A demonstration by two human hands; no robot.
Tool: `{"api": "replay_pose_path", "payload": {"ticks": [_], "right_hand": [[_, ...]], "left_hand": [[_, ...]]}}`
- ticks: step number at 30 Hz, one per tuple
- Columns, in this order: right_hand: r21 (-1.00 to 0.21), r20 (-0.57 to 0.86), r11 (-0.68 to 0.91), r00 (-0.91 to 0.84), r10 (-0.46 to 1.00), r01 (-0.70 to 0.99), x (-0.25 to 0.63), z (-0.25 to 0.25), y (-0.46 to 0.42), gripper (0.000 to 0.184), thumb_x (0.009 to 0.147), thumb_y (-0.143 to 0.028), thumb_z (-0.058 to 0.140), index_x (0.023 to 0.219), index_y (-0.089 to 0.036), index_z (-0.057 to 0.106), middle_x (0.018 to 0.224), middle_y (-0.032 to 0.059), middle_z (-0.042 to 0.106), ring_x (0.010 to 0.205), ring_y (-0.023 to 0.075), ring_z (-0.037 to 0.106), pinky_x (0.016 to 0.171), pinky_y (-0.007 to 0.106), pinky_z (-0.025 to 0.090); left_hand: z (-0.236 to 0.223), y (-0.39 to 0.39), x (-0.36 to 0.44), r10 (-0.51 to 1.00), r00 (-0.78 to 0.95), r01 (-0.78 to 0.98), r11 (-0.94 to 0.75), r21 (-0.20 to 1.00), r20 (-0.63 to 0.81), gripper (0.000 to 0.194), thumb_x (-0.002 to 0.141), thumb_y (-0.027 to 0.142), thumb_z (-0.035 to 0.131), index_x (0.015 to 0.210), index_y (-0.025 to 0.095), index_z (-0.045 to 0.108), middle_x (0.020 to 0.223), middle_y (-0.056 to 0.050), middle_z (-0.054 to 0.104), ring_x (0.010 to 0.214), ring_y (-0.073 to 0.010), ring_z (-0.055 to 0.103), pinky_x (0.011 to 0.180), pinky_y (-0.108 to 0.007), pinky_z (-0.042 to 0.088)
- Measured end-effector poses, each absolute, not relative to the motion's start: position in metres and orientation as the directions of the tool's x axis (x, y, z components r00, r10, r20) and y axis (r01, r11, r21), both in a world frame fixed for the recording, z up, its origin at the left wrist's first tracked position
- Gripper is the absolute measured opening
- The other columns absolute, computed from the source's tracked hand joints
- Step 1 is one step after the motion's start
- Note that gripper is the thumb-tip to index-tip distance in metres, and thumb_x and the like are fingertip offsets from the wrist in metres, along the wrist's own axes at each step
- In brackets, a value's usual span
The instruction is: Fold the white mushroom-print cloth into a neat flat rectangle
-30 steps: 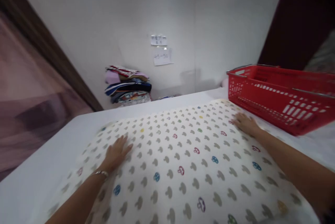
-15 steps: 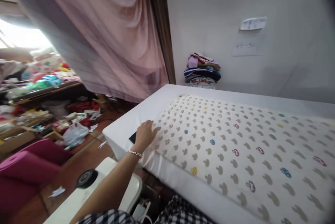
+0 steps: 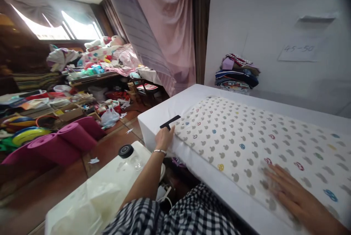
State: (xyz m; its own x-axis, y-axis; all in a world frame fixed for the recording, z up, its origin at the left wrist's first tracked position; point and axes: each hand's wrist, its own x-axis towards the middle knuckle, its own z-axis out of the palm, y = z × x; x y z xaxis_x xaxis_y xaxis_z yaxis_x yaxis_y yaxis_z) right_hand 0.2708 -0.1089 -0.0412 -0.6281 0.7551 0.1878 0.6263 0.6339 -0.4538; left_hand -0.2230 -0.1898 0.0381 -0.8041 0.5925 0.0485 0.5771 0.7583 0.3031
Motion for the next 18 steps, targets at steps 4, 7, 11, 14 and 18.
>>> {"api": "replay_pose_path", "payload": {"ticks": [4,7,11,14,18], "right_hand": [[-0.424,0.232,0.695,-0.672,0.703,0.581,0.248,-0.036,-0.120,0.047,0.083,-0.052,0.049,0.127,-0.039,0.056,0.143,-0.0030,0.040,0.130,0.0305,0.037,0.098,0.046,0.042],[-0.425,0.267,0.720,-0.684,0.679,0.549,0.244,-0.043,-0.121,0.046,0.082,-0.050,0.051,0.125,-0.036,0.059,0.140,-0.0009,0.045,0.130,0.0309,0.037,0.101,0.047,0.039],[-0.492,0.262,0.687,-0.662,0.702,0.535,0.242,-0.046,-0.121,0.043,0.080,-0.050,0.052,0.120,-0.038,0.062,0.136,0.0002,0.049,0.129,0.0317,0.038,0.103,0.048,0.036],[-0.569,0.230,0.625,-0.626,0.745,0.534,0.241,-0.046,-0.123,0.041,0.078,-0.050,0.055,0.119,-0.048,0.059,0.136,-0.0042,0.048,0.130,0.0299,0.036,0.107,0.046,0.031],[-0.648,0.171,0.552,-0.606,0.777,0.525,0.238,-0.044,-0.124,0.041,0.078,-0.051,0.056,0.118,-0.053,0.057,0.138,-0.0091,0.045,0.133,0.0279,0.031,0.110,0.044,0.025]], "left_hand": [[0.036,-0.178,-0.220,0.572,-0.818,0.559,0.761,0.329,0.065,0.045,0.087,0.052,0.038,0.086,0.018,0.067,0.096,-0.015,0.070,0.095,-0.0303,0.064,0.075,-0.037,0.046],[0.034,-0.170,-0.218,0.571,-0.819,0.555,0.762,0.333,0.058,0.039,0.085,0.046,0.044,0.092,0.016,0.067,0.100,-0.017,0.069,0.097,-0.0301,0.063,0.076,-0.036,0.046],[0.028,-0.165,-0.215,0.561,-0.822,0.546,0.728,0.414,0.097,0.024,0.083,0.033,0.046,0.089,0.018,0.064,0.100,-0.014,0.068,0.095,-0.0276,0.063,0.074,-0.035,0.046],[0.024,-0.162,-0.215,0.539,-0.823,0.535,0.626,0.567,0.181,0.016,0.081,0.028,0.045,0.081,0.019,0.059,0.094,-0.010,0.066,0.090,-0.0244,0.062,0.073,-0.033,0.045],[0.020,-0.155,-0.218,0.460,-0.875,0.328,0.330,0.885,0.153,0.011,0.072,0.028,0.054,0.065,0.019,0.054,0.067,-0.002,0.059,0.072,-0.0177,0.057,0.069,-0.029,0.044]]}}
